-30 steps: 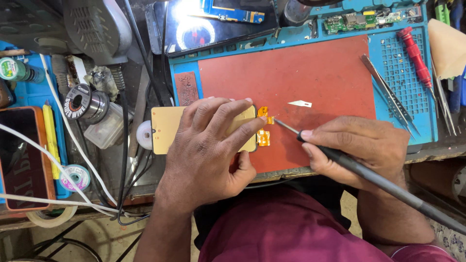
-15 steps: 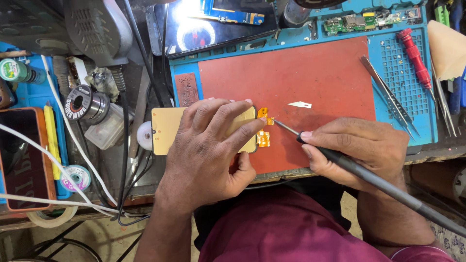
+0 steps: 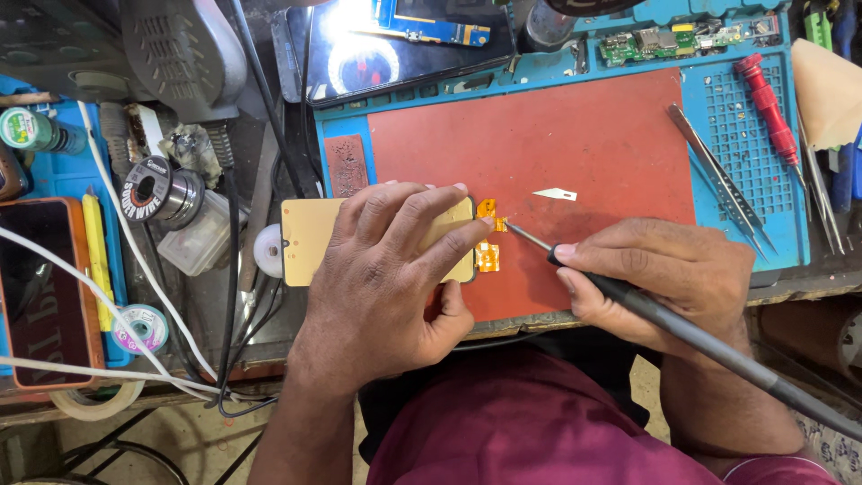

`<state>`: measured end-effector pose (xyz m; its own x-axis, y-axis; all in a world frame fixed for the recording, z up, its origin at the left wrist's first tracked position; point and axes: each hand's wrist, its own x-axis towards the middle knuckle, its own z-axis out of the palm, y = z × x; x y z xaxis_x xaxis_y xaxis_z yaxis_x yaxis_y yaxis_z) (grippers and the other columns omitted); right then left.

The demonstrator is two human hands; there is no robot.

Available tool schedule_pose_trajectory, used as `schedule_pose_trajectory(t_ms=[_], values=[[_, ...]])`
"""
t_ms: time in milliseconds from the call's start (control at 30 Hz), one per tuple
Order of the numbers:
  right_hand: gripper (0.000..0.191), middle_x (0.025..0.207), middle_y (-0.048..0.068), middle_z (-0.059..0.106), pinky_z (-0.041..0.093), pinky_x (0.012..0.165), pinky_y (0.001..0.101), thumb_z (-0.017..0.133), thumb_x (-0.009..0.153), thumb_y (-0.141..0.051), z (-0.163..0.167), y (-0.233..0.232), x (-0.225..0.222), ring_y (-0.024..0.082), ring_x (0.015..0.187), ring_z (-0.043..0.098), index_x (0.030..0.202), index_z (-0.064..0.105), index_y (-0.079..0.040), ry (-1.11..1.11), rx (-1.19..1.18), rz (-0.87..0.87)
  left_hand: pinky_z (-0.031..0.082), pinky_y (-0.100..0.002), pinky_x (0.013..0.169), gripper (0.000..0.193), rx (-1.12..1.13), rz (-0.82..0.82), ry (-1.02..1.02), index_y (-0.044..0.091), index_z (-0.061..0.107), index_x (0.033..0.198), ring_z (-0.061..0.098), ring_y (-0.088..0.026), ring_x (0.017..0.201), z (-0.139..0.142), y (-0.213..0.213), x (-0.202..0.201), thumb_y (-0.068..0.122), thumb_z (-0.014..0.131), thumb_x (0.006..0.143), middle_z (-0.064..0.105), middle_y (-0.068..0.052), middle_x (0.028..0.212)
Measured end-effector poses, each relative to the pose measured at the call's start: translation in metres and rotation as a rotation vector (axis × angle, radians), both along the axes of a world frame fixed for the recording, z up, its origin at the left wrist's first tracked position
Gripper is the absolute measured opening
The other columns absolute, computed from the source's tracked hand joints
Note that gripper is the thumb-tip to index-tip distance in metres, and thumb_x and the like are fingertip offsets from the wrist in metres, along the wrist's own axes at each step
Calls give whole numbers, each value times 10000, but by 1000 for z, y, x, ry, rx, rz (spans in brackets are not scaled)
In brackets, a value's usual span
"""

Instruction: The person solders small orange components onto a yellow circuit board using a soldering iron and flux. They repeatedly apply flux and solder to the same area while holding the board steady with the other hand.

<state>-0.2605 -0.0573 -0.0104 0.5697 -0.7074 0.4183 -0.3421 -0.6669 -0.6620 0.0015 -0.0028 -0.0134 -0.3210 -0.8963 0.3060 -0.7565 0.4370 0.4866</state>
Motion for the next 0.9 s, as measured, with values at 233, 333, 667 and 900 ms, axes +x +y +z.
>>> schedule_pose_trajectory(t_ms=[233, 333, 667, 900], values=[[253, 878, 118, 746, 586, 653, 252, 838, 798, -41, -1, 0, -2, 180, 759, 753, 1033, 752, -9, 7, 24, -15, 376, -529, 1166, 561, -4, 3, -10, 152, 683, 1295, 500, -321, 1318, 0, 0, 0, 202, 700, 737, 563, -95, 1388], [255, 869, 114, 747, 581, 640, 250, 842, 798, -43, -1, 0, -3, 175, 743, 750, 1035, 754, -6, 13, 37, -34, 378, -524, 1171, 560, -1, -2, -10, 156, 685, 1304, 501, -316, 1324, 0, 0, 0, 198, 699, 746, 562, -91, 1393], [249, 876, 120, 746, 583, 647, 254, 839, 796, -47, 0, -1, -2, 177, 749, 748, 1025, 750, -6, 15, 6, -8, 377, -526, 1164, 569, 2, -1, -9, 155, 683, 1299, 502, -319, 1316, 0, 0, 0, 196, 694, 732, 563, -95, 1381], [250, 884, 127, 743, 585, 648, 252, 831, 797, -36, -1, -1, -2, 180, 756, 749, 1030, 745, -5, -2, -3, 5, 374, -530, 1170, 559, -1, 3, -8, 160, 682, 1297, 500, -319, 1316, 0, 0, 0, 197, 697, 739, 562, -89, 1387]])
